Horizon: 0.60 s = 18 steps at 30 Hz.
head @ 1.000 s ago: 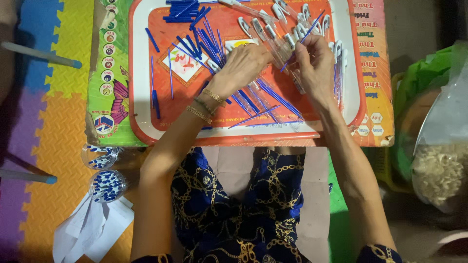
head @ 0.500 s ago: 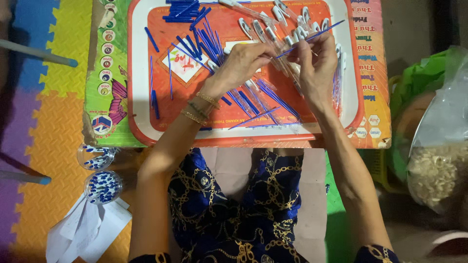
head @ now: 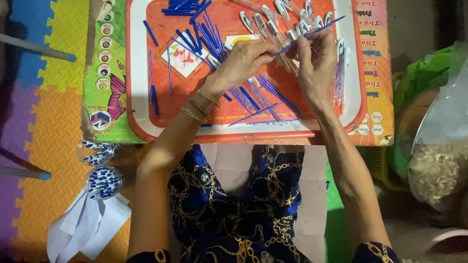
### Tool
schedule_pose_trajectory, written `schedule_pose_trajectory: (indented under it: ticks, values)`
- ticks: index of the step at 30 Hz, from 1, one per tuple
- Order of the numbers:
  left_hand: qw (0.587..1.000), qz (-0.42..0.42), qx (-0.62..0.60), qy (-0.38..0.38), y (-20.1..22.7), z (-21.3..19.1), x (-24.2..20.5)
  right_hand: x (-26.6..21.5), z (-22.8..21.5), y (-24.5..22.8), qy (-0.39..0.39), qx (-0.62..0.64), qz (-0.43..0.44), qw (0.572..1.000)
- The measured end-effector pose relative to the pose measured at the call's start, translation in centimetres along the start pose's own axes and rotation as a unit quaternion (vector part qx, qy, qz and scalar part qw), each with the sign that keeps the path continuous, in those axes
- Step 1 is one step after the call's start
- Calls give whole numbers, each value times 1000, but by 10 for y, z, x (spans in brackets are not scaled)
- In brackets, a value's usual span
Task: The person assembles pens by inserting ink refills into barrels and attaching caps by hand while working on a tray.
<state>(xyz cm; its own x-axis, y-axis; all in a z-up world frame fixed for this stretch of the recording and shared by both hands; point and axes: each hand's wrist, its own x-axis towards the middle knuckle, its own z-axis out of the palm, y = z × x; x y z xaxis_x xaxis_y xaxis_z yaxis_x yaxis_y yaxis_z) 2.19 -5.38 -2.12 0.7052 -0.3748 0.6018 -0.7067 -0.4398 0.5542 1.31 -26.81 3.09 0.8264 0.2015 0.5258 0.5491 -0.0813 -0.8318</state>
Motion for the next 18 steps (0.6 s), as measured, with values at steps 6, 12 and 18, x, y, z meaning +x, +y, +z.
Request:
schedule_pose_trajectory:
  ticks: [6,12,18]
  values:
    - [1000,-13,-17,0,4,-5,2,-1,-1,0,-1,-15,-13,1000]
    - [966,-206,-160,-3,13,-13,5,-1,0,-6,8,24,-17,1000]
    - [833,-350,-418,93,20,-18,6,-5,5,-10,18,52,-12,998]
